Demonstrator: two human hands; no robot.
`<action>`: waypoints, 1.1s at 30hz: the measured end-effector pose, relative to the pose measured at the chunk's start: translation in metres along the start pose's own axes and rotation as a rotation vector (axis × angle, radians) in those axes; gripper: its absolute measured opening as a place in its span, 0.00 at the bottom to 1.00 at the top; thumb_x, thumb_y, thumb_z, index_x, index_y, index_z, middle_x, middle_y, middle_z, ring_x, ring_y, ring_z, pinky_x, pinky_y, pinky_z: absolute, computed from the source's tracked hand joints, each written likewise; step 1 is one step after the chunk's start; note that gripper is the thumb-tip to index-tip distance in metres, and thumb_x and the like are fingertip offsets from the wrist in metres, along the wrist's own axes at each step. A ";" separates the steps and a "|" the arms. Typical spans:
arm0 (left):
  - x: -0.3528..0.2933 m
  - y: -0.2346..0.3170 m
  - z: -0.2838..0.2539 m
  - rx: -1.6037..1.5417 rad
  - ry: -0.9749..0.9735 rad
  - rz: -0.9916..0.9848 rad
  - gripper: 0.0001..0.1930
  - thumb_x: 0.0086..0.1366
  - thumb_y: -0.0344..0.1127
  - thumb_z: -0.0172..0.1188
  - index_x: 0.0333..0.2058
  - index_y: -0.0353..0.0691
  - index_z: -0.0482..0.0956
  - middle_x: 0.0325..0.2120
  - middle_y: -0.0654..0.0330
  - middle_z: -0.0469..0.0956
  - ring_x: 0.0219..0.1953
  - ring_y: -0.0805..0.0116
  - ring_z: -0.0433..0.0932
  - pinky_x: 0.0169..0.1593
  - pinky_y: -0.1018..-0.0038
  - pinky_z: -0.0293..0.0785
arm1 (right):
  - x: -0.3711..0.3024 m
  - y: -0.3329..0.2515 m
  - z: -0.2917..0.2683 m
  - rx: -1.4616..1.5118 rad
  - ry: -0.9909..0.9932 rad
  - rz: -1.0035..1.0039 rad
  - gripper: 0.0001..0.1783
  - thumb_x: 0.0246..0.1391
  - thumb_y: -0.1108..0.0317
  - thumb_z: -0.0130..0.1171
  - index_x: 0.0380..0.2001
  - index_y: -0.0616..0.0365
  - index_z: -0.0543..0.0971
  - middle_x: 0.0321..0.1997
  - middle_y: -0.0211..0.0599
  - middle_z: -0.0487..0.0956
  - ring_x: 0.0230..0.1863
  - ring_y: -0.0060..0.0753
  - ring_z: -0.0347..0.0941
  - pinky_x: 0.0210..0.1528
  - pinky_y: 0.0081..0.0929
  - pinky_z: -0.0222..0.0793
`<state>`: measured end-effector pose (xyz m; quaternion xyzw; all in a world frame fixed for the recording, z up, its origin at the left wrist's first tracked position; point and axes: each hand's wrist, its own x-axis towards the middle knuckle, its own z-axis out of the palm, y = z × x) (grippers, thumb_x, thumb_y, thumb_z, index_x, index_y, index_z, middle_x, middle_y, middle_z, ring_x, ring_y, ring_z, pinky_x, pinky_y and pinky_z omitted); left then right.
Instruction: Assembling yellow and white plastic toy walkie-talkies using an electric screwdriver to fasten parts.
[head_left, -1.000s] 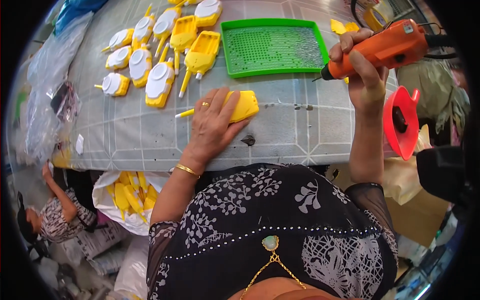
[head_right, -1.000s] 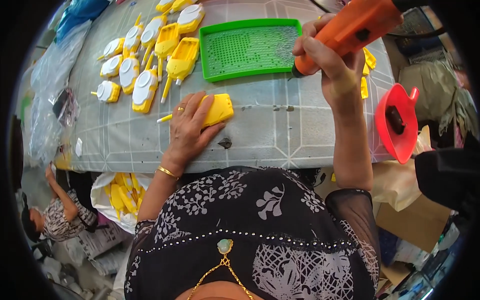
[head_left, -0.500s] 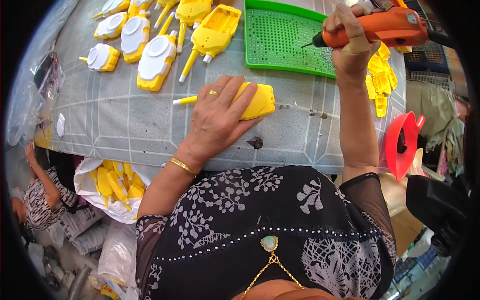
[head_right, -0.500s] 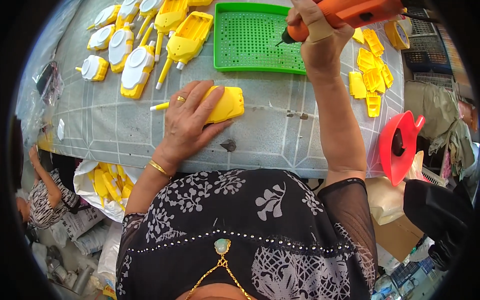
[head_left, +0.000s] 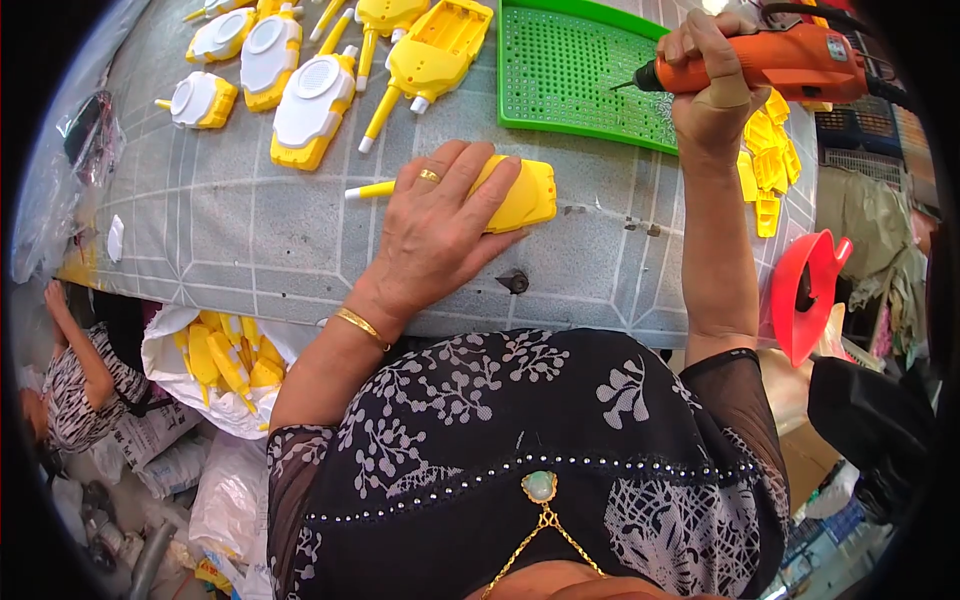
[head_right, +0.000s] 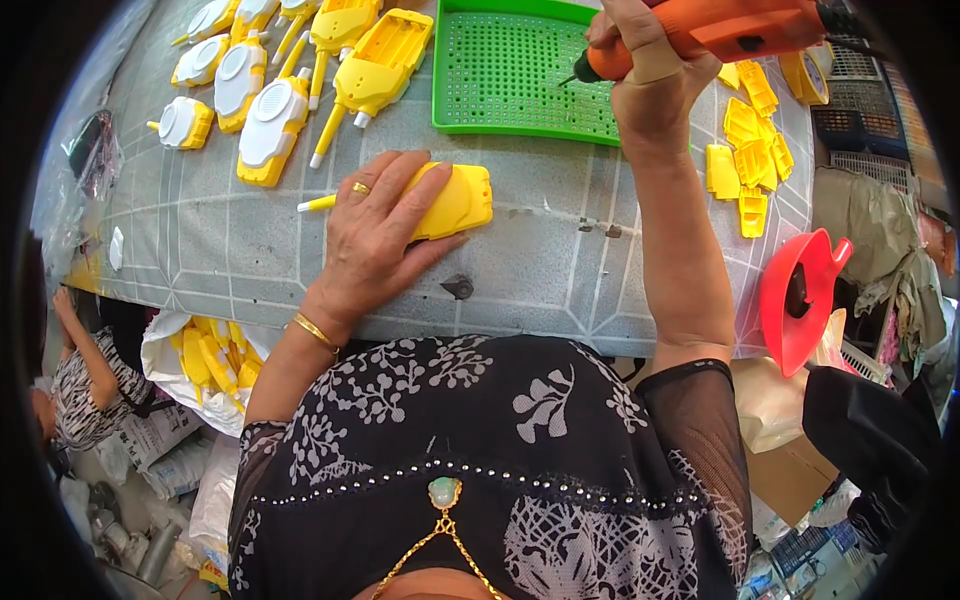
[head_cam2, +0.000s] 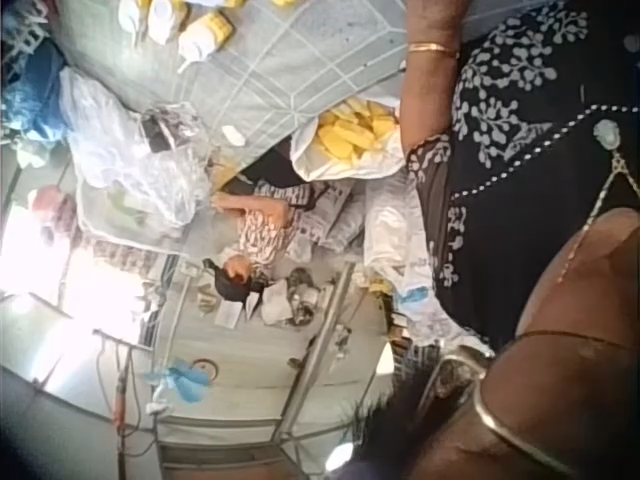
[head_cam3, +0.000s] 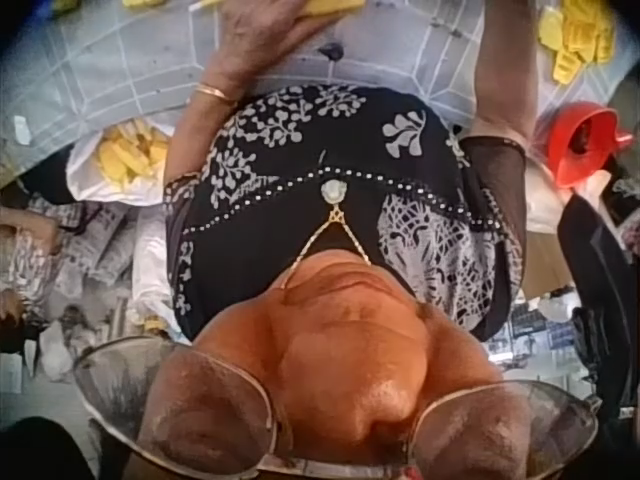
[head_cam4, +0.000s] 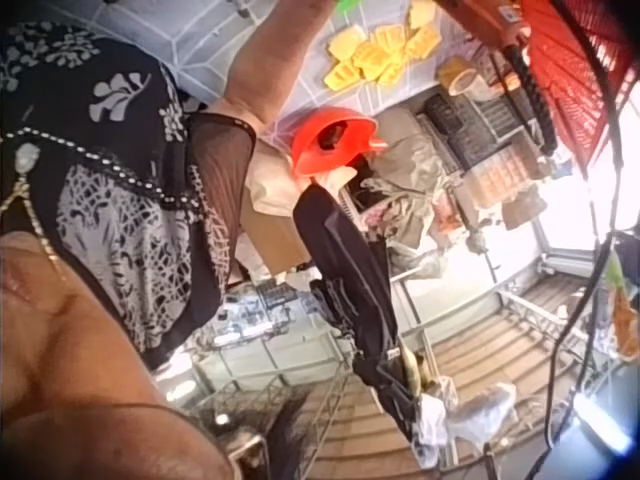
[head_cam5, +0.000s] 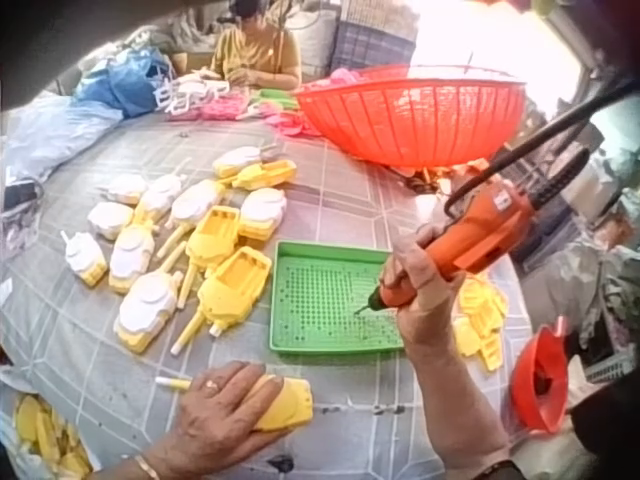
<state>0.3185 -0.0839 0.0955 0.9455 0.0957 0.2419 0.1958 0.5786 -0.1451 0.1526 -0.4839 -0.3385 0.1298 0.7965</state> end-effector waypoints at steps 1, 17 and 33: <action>0.000 -0.001 0.000 0.009 0.013 0.014 0.33 0.53 0.46 0.72 0.55 0.39 0.74 0.52 0.52 0.74 0.55 0.53 0.73 0.53 0.58 0.68 | 0.001 0.001 -0.002 0.025 -0.006 -0.009 0.11 0.55 0.72 0.63 0.36 0.53 0.69 0.24 0.26 0.67 0.23 0.24 0.67 0.30 0.24 0.67; -0.001 -0.001 -0.003 0.030 0.062 -0.035 0.33 0.54 0.51 0.71 0.55 0.39 0.75 0.51 0.52 0.74 0.52 0.53 0.74 0.54 0.58 0.65 | 0.017 0.009 -0.023 0.069 -0.109 0.058 0.12 0.52 0.74 0.64 0.27 0.50 0.68 0.23 0.27 0.66 0.25 0.26 0.65 0.35 0.32 0.65; -0.002 -0.007 0.004 0.038 0.114 -0.009 0.33 0.53 0.53 0.70 0.52 0.38 0.74 0.43 0.57 0.74 0.47 0.57 0.74 0.49 0.62 0.65 | -0.046 -0.058 0.011 0.355 -0.506 0.255 0.04 0.62 0.68 0.51 0.33 0.49 0.66 0.27 0.26 0.65 0.28 0.23 0.64 0.42 0.31 0.60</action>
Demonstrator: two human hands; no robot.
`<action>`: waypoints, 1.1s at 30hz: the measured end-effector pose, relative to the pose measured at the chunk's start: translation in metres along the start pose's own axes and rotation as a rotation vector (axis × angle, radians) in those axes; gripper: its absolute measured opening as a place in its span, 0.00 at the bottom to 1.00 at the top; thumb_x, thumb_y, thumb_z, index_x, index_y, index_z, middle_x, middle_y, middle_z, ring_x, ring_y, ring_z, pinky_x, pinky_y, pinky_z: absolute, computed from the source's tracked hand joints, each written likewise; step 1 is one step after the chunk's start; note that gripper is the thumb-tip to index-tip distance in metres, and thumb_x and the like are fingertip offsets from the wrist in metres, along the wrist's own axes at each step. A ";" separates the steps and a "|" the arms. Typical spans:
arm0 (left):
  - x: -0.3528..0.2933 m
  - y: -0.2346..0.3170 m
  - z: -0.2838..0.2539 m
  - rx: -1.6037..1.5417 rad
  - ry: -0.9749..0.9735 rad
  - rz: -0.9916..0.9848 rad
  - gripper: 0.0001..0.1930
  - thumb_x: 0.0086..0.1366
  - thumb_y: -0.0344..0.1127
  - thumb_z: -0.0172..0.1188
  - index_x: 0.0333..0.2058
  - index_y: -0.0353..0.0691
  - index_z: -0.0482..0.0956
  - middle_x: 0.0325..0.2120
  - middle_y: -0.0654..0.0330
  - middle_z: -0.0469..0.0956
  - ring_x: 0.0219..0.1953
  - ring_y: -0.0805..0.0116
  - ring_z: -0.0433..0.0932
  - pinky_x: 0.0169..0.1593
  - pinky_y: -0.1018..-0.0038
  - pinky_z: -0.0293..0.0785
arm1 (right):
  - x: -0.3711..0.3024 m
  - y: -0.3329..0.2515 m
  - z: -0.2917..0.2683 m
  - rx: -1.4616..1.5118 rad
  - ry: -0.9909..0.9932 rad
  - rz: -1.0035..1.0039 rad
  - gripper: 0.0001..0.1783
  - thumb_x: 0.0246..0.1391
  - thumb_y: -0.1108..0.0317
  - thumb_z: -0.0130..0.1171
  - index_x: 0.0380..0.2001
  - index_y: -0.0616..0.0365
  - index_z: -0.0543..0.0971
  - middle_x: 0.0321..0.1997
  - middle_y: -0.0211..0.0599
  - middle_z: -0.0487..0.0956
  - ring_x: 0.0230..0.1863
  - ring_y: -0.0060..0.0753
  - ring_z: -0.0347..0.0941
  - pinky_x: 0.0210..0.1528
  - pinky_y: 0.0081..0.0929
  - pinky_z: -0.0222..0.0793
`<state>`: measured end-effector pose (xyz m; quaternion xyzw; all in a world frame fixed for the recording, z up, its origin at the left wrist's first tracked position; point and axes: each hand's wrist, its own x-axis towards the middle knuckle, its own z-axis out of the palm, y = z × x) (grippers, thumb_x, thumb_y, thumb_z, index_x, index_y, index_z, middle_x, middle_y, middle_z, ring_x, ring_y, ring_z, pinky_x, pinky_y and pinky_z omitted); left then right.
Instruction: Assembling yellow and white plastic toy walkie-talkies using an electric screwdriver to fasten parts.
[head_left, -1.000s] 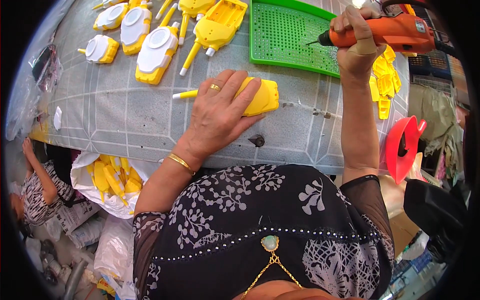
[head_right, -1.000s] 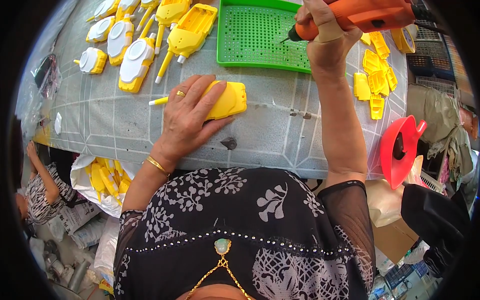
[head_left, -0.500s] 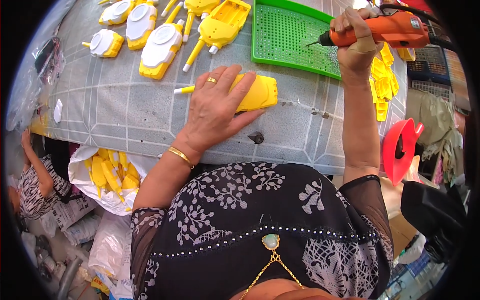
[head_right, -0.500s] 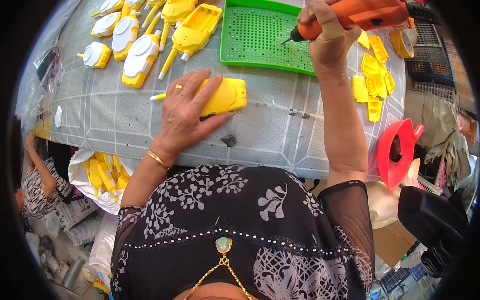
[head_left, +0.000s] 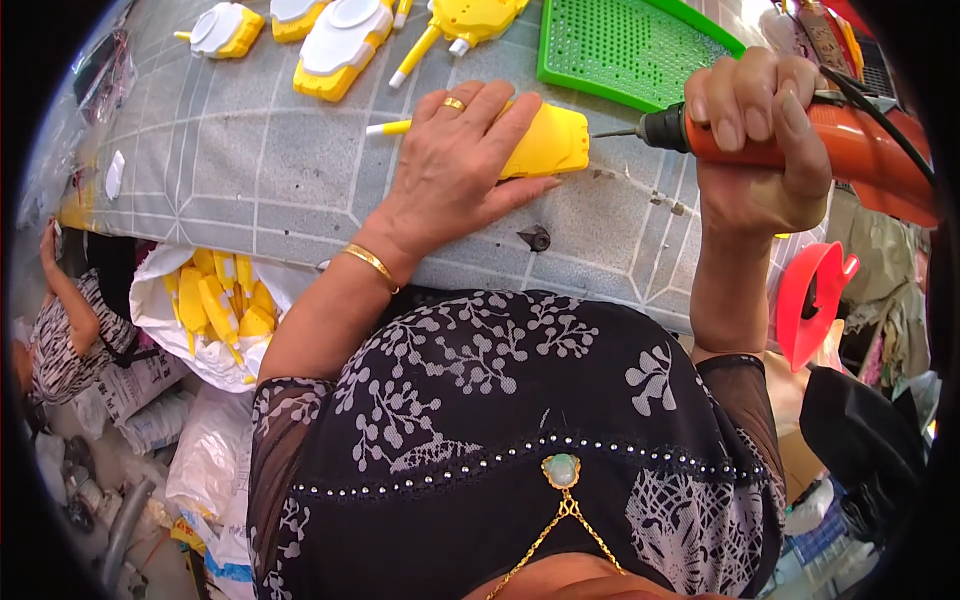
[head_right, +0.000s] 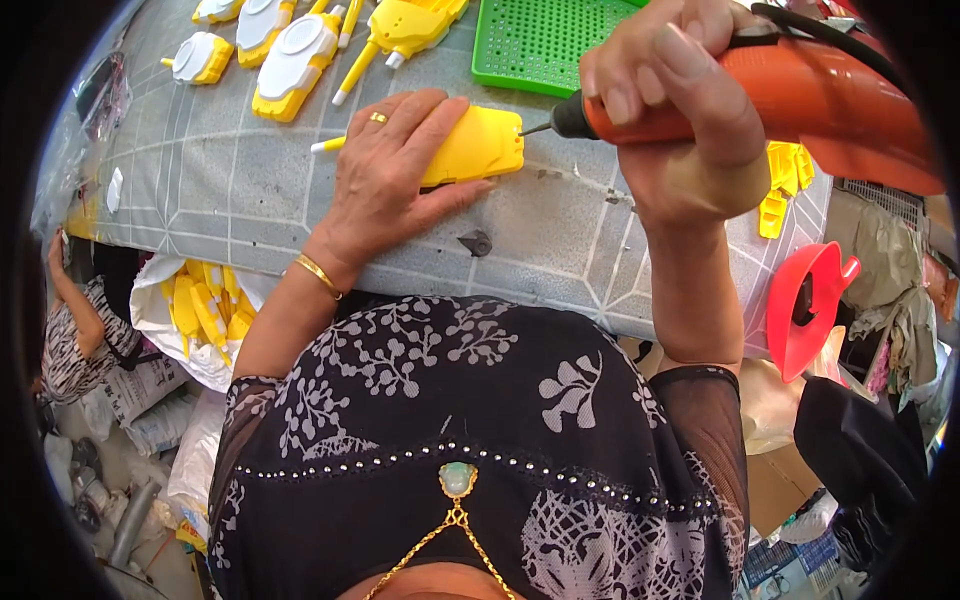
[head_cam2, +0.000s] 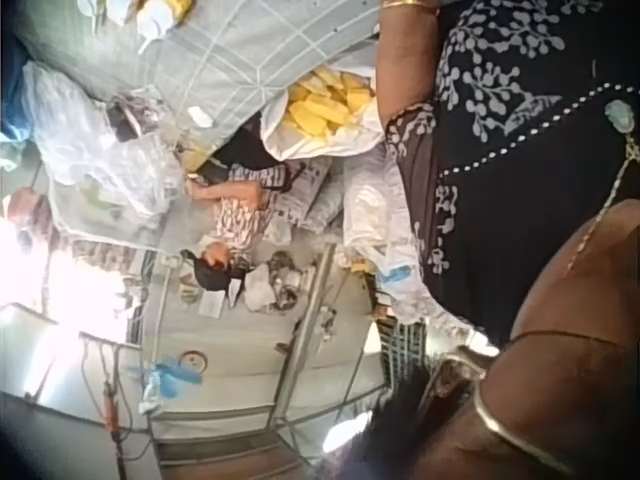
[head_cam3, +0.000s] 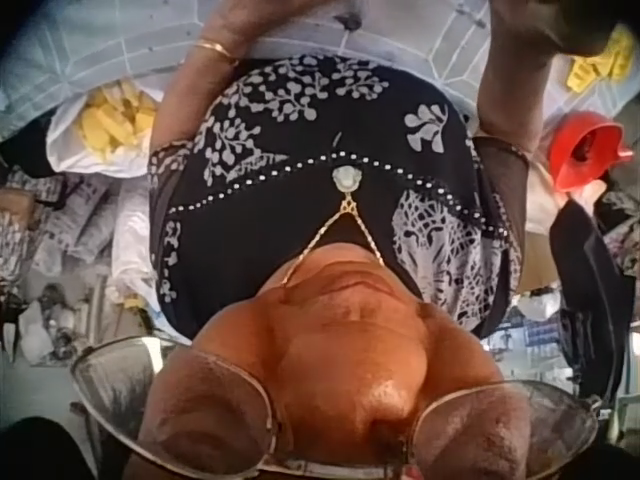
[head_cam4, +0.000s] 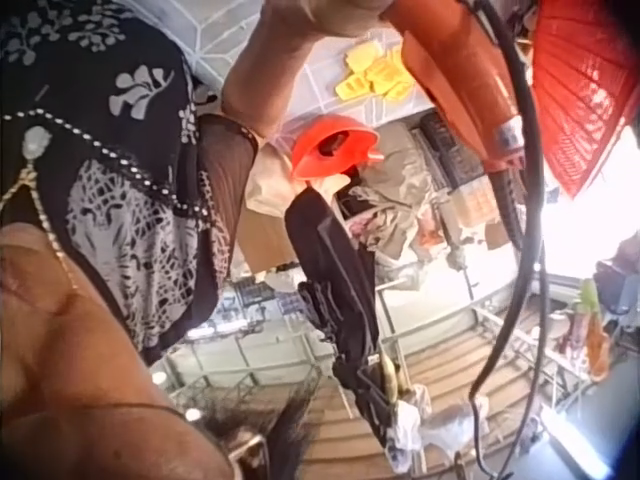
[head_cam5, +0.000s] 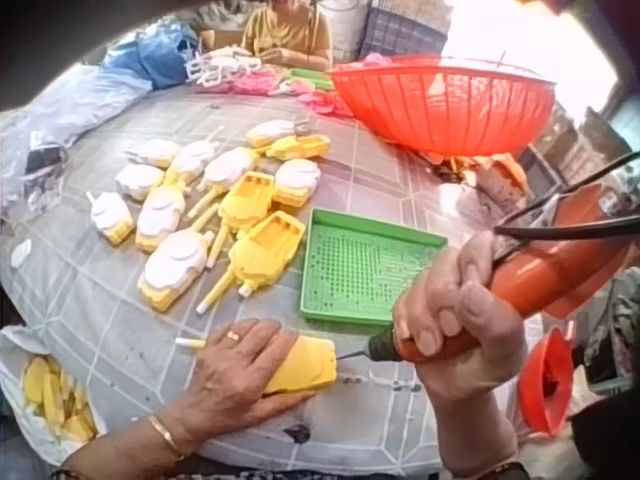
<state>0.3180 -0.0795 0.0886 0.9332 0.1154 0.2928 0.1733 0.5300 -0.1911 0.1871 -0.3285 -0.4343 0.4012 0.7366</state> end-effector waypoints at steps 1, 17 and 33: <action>0.000 -0.001 0.001 -0.004 -0.002 -0.005 0.33 0.53 0.53 0.70 0.52 0.38 0.74 0.43 0.57 0.74 0.47 0.57 0.74 0.49 0.62 0.65 | -0.002 0.001 0.001 -0.001 0.005 -0.001 0.04 0.62 0.68 0.51 0.33 0.49 0.66 0.27 0.26 0.65 0.28 0.24 0.64 0.42 0.31 0.60; -0.004 0.000 -0.001 0.008 -0.031 -0.032 0.35 0.53 0.53 0.72 0.54 0.36 0.77 0.49 0.54 0.77 0.51 0.53 0.77 0.56 0.60 0.68 | -0.010 0.018 -0.004 -0.013 0.068 0.021 0.05 0.59 0.69 0.54 0.32 0.50 0.68 0.27 0.27 0.66 0.28 0.25 0.64 0.43 0.32 0.61; 0.000 0.004 0.000 0.033 -0.069 -0.039 0.34 0.51 0.51 0.73 0.53 0.36 0.77 0.49 0.54 0.77 0.50 0.53 0.76 0.54 0.60 0.70 | -0.021 0.026 -0.003 -0.091 0.063 -0.042 0.10 0.58 0.69 0.51 0.26 0.46 0.62 0.25 0.26 0.66 0.25 0.24 0.63 0.38 0.31 0.61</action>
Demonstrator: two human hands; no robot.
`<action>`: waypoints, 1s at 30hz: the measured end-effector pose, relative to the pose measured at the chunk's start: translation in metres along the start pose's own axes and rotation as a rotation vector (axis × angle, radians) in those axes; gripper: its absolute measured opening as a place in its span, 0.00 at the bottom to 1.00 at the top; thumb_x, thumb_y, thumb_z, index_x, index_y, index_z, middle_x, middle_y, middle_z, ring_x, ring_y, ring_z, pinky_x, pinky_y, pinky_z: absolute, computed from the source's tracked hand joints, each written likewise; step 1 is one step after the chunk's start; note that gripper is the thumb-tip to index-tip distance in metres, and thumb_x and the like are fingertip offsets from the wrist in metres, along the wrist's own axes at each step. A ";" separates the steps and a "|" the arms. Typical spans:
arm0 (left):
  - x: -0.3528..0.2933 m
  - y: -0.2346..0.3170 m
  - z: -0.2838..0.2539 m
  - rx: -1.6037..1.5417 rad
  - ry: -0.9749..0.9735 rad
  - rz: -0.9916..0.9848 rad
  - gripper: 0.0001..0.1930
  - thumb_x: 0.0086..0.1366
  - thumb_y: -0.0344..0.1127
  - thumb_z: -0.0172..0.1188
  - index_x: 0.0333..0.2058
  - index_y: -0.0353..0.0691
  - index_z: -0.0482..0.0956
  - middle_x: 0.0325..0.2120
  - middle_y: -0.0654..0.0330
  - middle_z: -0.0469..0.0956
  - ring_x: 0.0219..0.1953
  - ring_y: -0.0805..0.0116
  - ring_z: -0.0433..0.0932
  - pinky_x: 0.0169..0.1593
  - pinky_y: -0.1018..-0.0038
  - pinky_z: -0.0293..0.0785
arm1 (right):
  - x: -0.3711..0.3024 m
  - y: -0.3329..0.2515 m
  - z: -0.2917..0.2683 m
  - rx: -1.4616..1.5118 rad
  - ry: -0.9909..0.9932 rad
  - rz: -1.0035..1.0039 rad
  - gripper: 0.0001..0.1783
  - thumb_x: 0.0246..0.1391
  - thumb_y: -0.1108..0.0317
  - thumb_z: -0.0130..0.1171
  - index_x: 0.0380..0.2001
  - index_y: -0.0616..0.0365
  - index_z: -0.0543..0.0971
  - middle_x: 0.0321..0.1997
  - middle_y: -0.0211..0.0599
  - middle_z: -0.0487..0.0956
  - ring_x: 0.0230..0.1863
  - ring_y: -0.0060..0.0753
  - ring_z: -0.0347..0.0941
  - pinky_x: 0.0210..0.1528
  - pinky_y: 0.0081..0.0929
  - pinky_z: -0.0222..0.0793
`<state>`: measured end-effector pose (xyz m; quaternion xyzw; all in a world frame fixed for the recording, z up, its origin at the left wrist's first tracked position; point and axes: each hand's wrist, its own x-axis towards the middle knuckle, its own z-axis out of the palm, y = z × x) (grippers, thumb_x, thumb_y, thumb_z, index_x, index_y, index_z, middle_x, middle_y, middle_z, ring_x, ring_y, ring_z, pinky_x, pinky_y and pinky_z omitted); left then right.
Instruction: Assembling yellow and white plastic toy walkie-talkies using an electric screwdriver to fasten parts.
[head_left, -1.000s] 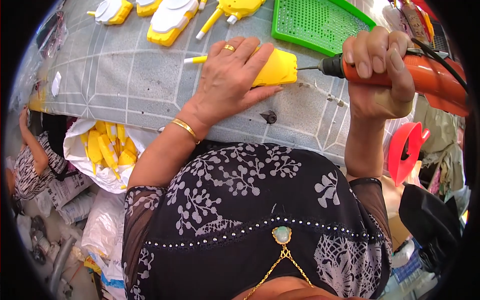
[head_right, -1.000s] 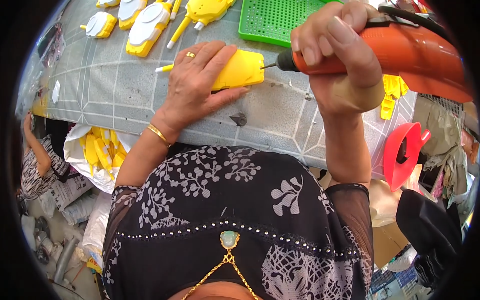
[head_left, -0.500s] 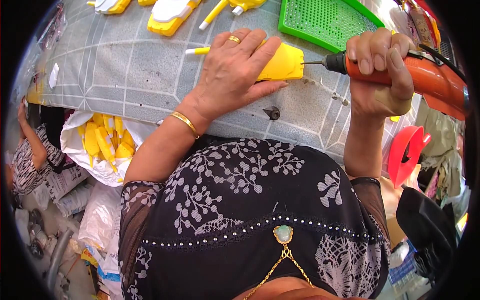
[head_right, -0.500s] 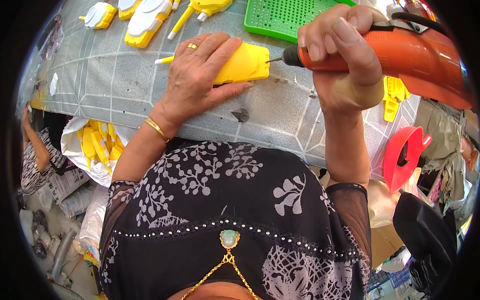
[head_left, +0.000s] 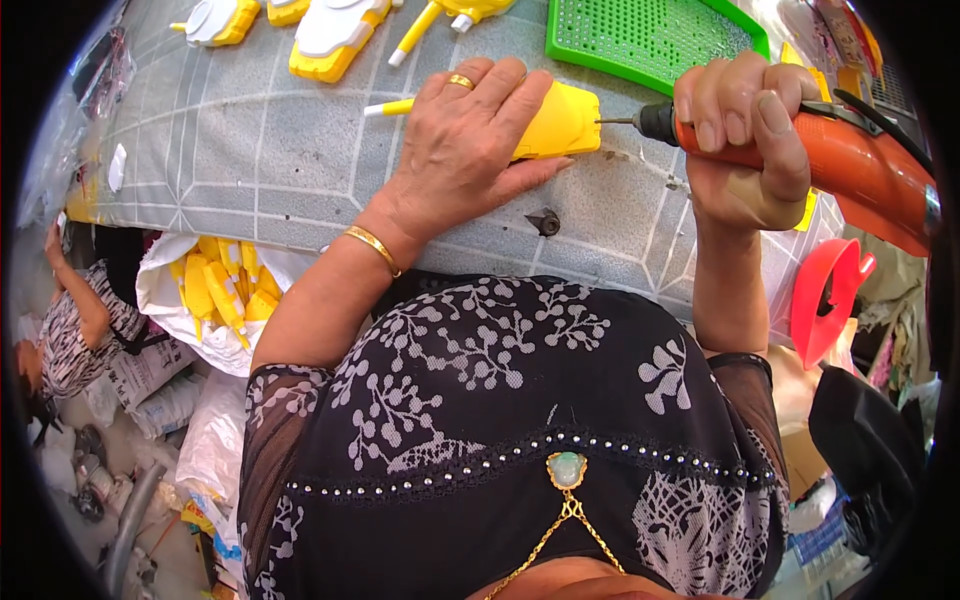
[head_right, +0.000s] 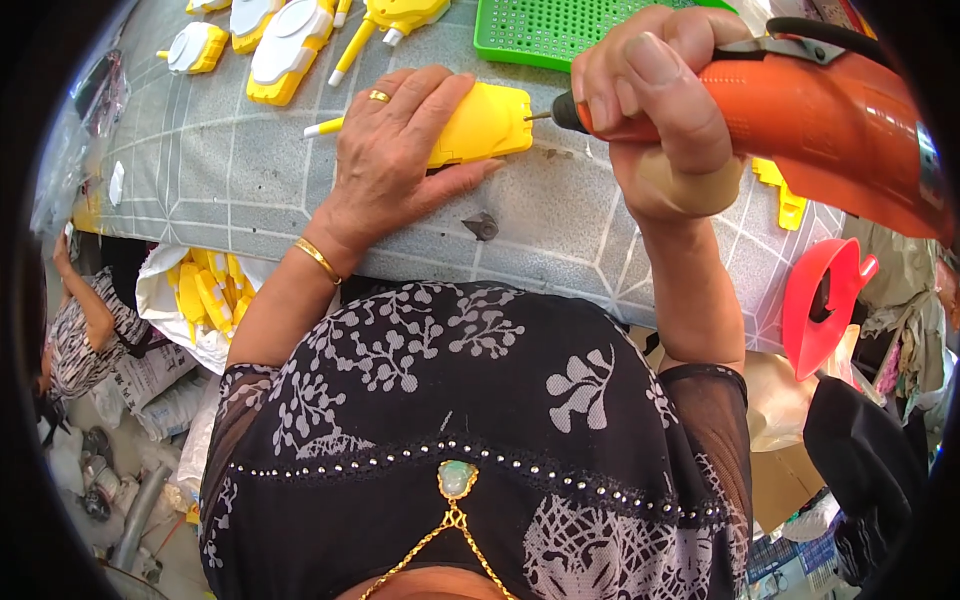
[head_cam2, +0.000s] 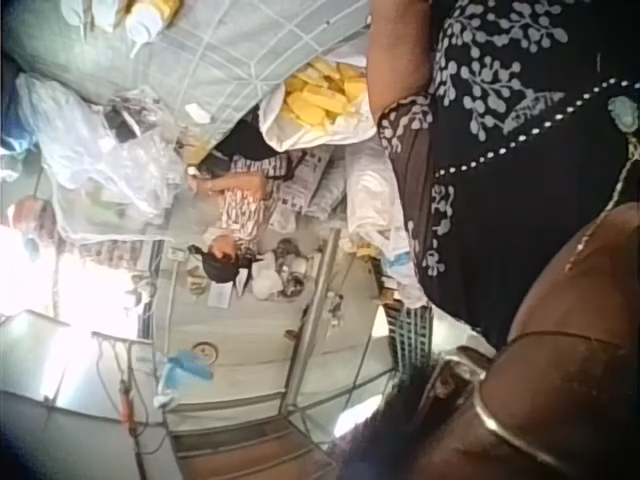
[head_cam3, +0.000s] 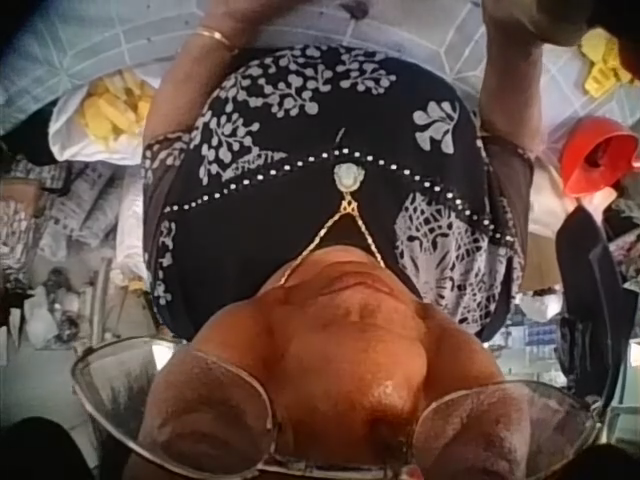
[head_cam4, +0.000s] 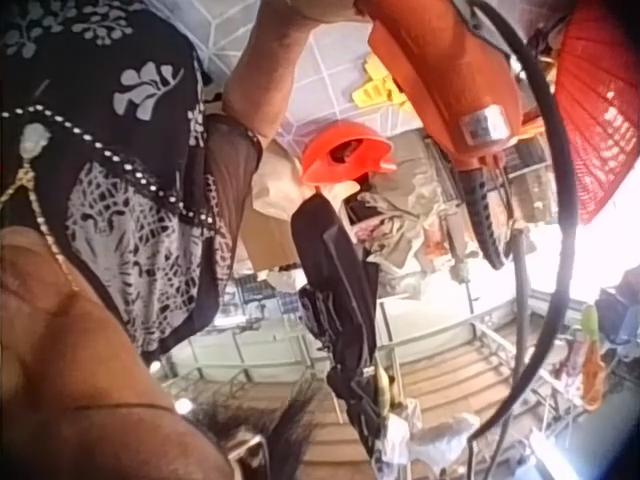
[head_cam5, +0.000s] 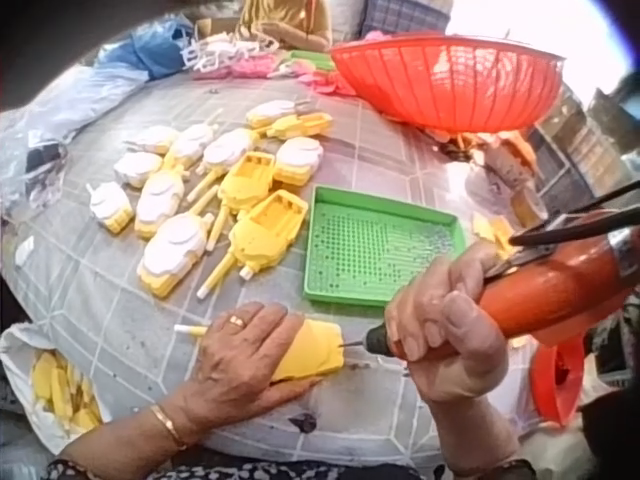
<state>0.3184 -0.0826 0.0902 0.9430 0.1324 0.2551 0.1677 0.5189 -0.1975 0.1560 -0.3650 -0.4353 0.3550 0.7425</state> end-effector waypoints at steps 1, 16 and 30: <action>0.001 0.000 0.000 -0.001 -0.005 0.004 0.34 0.51 0.51 0.73 0.53 0.36 0.77 0.49 0.54 0.77 0.50 0.53 0.76 0.54 0.60 0.70 | 0.000 0.000 0.001 0.004 -0.001 -0.007 0.10 0.58 0.70 0.51 0.26 0.46 0.62 0.25 0.26 0.65 0.25 0.24 0.63 0.38 0.31 0.61; 0.000 0.004 0.006 0.026 0.030 0.020 0.35 0.52 0.52 0.72 0.53 0.36 0.76 0.48 0.54 0.78 0.49 0.53 0.77 0.52 0.60 0.72 | 0.003 -0.001 0.000 -0.041 -0.151 0.019 0.13 0.57 0.69 0.55 0.25 0.47 0.61 0.23 0.26 0.65 0.21 0.22 0.62 0.34 0.29 0.62; -0.005 -0.002 -0.004 0.082 0.009 0.054 0.33 0.55 0.57 0.68 0.56 0.46 0.78 0.47 0.56 0.76 0.48 0.54 0.76 0.46 0.61 0.70 | 0.008 0.007 0.022 -0.164 -0.259 0.044 0.09 0.59 0.73 0.52 0.29 0.51 0.63 0.25 0.28 0.64 0.24 0.24 0.62 0.35 0.28 0.62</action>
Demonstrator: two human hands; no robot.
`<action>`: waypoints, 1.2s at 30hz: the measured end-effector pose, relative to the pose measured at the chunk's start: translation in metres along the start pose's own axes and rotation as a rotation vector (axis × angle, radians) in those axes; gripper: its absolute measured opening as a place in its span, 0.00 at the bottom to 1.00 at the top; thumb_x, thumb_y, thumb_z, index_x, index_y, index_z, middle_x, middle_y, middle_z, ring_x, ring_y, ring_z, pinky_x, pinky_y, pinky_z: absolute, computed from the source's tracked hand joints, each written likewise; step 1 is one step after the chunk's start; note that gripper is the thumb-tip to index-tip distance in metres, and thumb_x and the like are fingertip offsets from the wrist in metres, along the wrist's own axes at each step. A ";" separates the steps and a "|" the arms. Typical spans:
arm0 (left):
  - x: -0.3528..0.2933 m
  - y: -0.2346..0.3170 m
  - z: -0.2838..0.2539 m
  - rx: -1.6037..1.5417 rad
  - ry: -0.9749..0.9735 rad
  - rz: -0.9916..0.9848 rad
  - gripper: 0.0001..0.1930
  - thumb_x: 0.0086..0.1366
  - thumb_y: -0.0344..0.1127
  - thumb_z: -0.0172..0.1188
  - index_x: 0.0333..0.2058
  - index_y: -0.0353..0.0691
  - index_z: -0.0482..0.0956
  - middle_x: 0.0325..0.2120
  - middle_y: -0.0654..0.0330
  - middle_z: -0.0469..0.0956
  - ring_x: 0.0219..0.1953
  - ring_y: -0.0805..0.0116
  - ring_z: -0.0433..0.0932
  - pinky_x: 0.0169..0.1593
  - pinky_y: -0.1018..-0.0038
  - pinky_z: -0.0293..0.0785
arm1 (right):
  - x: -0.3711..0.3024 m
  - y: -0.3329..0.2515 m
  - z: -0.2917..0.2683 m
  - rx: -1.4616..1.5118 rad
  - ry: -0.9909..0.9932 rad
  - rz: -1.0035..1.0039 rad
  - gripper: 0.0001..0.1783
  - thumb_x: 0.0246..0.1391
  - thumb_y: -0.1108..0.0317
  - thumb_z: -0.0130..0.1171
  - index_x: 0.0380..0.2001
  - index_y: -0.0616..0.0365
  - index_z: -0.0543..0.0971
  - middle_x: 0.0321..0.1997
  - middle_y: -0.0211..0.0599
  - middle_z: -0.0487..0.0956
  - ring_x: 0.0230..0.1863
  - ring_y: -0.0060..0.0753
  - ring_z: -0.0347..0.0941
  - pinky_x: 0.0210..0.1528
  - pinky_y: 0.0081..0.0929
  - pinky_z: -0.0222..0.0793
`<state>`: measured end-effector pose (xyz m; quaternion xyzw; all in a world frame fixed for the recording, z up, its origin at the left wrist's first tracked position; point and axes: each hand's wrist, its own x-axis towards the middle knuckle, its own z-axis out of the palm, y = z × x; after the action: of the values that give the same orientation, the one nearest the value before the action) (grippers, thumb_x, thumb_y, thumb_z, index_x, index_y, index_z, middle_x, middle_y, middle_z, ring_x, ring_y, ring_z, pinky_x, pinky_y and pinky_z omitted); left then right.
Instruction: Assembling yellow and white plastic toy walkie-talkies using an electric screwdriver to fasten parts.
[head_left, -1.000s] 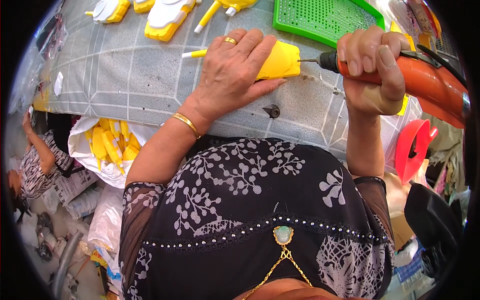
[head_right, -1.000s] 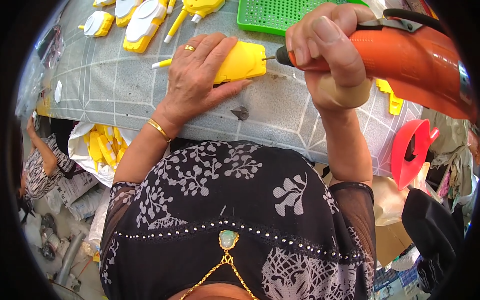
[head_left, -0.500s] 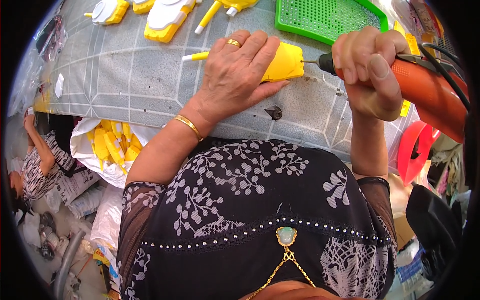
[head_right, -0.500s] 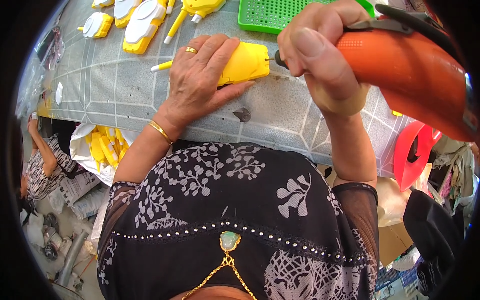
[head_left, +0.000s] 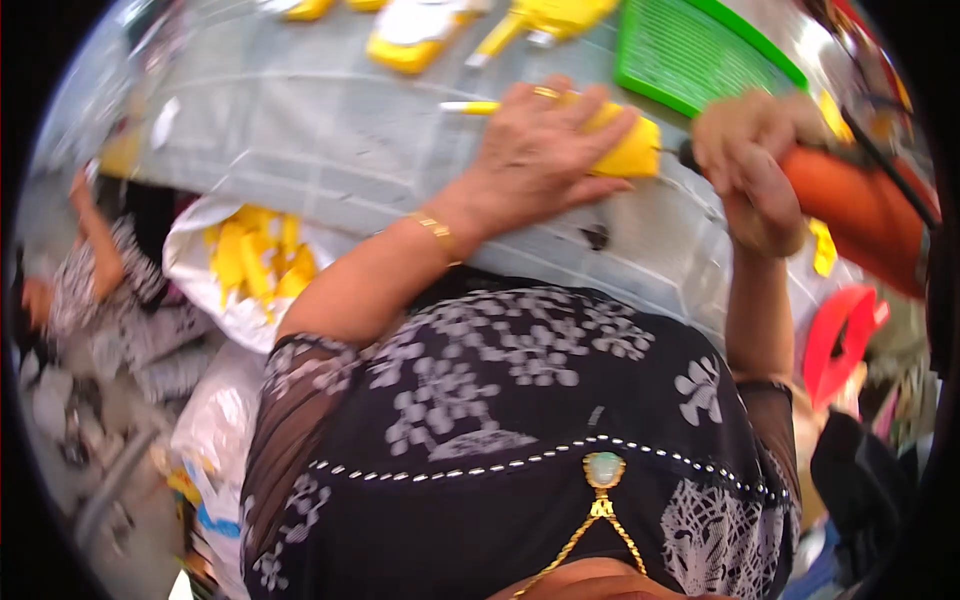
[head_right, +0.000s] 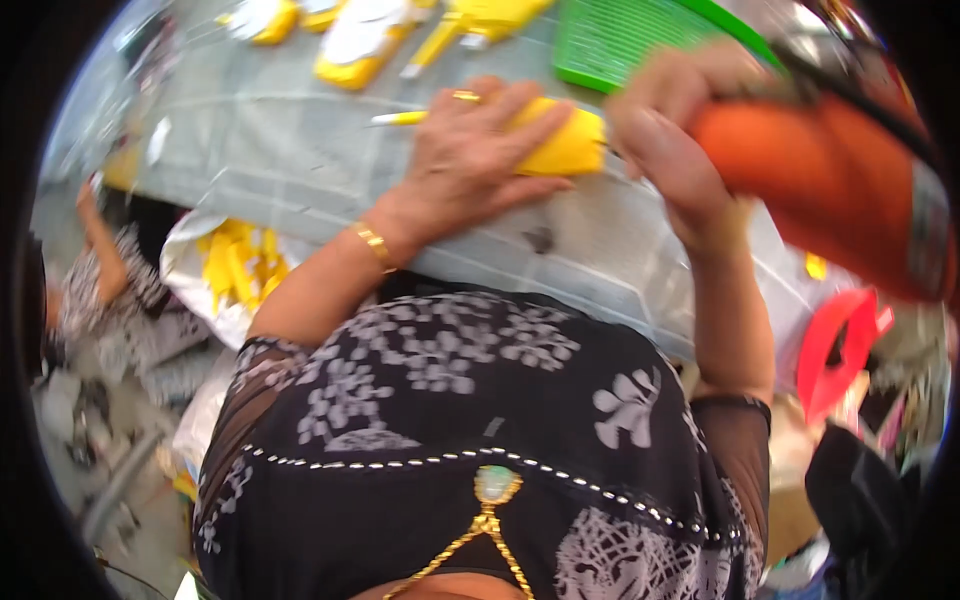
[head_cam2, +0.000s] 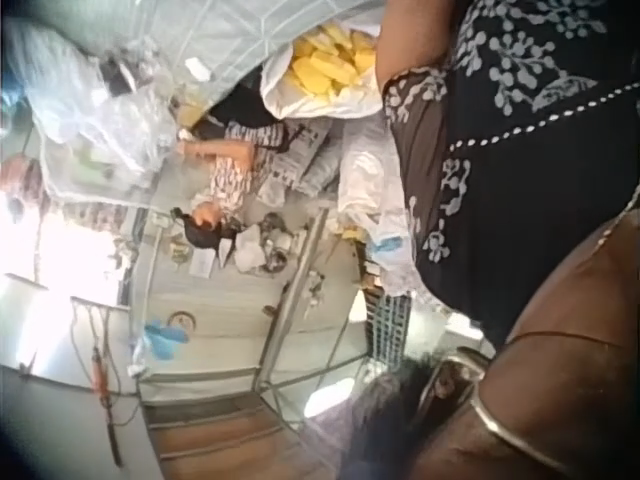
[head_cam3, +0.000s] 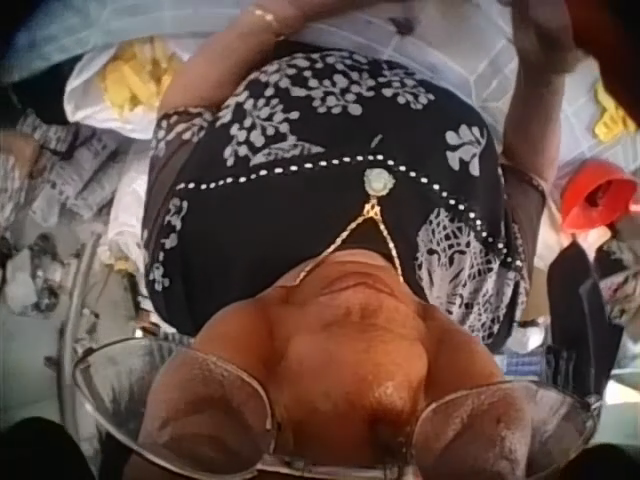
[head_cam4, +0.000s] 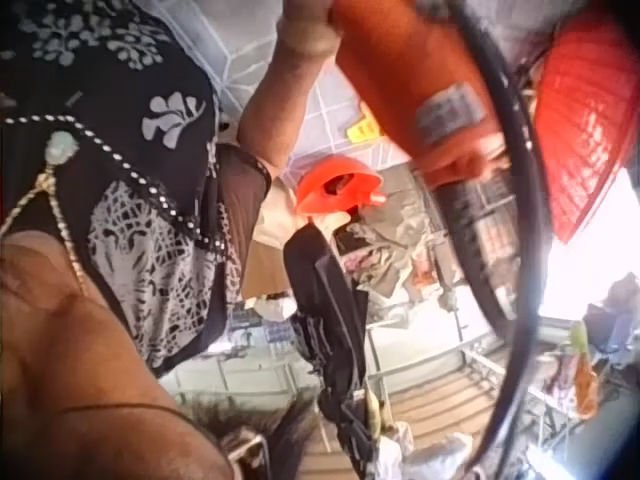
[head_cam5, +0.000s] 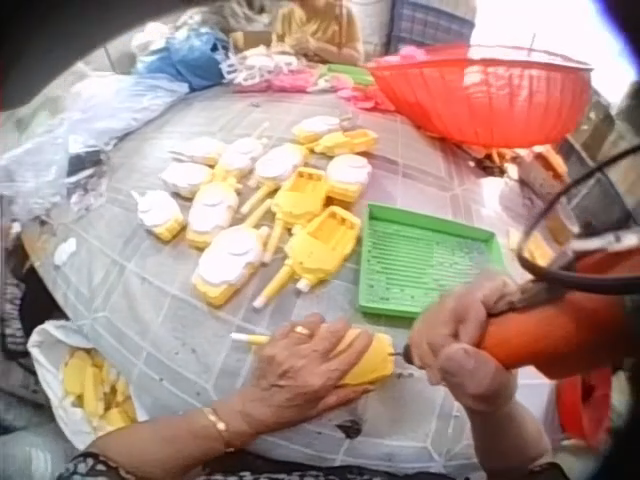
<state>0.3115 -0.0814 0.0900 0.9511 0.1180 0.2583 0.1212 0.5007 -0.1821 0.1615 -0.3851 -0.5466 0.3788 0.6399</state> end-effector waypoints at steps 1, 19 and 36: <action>-0.001 -0.002 0.002 -0.024 0.010 -0.002 0.32 0.55 0.57 0.68 0.56 0.46 0.77 0.46 0.56 0.76 0.47 0.54 0.76 0.46 0.60 0.70 | -0.006 0.003 0.002 0.025 0.027 0.025 0.09 0.58 0.73 0.52 0.28 0.51 0.63 0.25 0.30 0.64 0.26 0.27 0.63 0.36 0.30 0.62; -0.321 -0.044 -0.170 0.411 -0.059 -0.977 0.30 0.47 0.55 0.73 0.45 0.41 0.84 0.42 0.52 0.80 0.46 0.51 0.79 0.51 0.59 0.74 | -0.139 -0.045 -0.255 -0.725 0.752 -0.040 0.18 0.59 0.72 0.60 0.53 0.63 0.77 0.37 0.36 0.76 0.40 0.35 0.76 0.51 0.32 0.73; -0.417 -0.015 -0.148 0.388 0.292 -1.809 0.33 0.52 0.56 0.74 0.45 0.33 0.78 0.33 0.51 0.83 0.38 0.51 0.83 0.46 0.58 0.76 | -0.098 -0.084 -0.043 -1.012 0.014 0.715 0.18 0.67 0.59 0.57 0.46 0.66 0.81 0.39 0.34 0.80 0.40 0.25 0.76 0.46 0.21 0.71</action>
<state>-0.1178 -0.1622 0.0168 0.4597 0.8681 0.1587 0.0993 0.5375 -0.3096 0.1930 -0.8026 -0.4915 0.2609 0.2150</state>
